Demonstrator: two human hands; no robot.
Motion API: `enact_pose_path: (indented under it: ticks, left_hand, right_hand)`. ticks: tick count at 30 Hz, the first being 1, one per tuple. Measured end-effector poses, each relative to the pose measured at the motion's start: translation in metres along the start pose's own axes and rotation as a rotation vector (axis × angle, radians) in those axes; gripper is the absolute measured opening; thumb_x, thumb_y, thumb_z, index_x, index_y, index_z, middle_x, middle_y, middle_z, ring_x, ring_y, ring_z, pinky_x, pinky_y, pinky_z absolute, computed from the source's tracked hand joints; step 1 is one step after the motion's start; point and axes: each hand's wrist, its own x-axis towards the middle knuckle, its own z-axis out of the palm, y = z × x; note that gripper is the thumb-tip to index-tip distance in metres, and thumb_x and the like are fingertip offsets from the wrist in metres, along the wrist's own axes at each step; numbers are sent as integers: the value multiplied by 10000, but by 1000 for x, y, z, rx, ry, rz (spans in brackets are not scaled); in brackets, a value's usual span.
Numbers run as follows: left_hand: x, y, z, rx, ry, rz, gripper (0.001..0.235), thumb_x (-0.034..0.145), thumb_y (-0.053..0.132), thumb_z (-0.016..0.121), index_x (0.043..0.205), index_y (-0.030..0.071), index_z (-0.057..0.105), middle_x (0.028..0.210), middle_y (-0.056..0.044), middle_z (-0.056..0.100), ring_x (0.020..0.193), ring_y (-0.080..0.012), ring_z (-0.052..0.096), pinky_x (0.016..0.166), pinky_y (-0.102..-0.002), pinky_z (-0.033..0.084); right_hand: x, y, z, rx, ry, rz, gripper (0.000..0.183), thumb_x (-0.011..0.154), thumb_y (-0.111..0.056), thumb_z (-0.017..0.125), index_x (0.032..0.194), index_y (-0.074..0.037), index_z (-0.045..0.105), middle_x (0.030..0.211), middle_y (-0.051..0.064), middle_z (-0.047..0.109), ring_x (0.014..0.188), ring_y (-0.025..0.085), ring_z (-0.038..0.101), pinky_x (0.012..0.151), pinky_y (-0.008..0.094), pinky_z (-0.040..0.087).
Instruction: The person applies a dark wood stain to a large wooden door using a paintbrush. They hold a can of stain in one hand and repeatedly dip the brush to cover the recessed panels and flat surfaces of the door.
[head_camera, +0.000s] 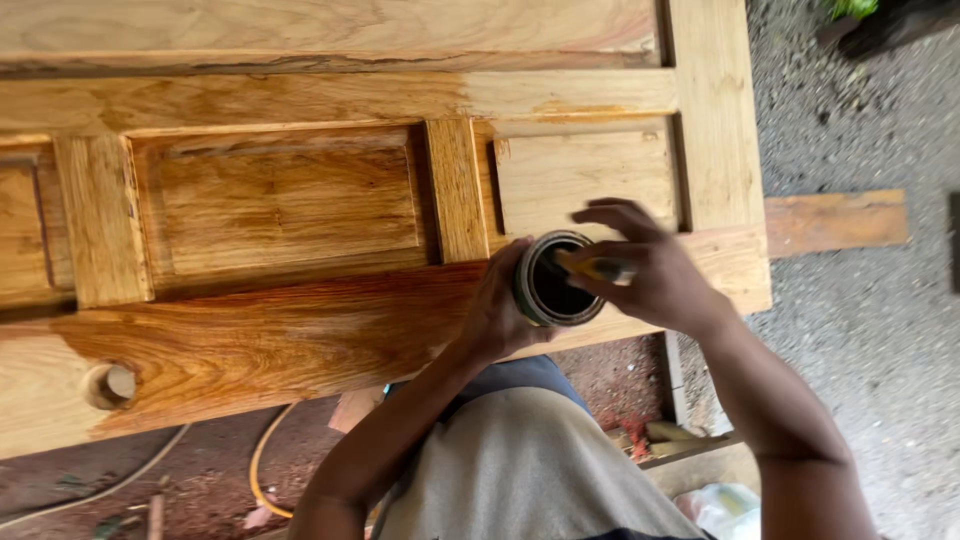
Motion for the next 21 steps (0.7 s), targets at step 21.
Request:
enact_pose_path:
  ticks: [21]
  left_hand:
    - [15,26,-8,92,-47,-259,1097,526,256,1014,1433,0,452,1416,-188,578,1322,-304,585,1158,-382,441]
  right_hand:
    - [-120,99,-3,473,765,847,154,988,-112,764,1030,27,712,885,96,714,792,176,714,760,276,650]
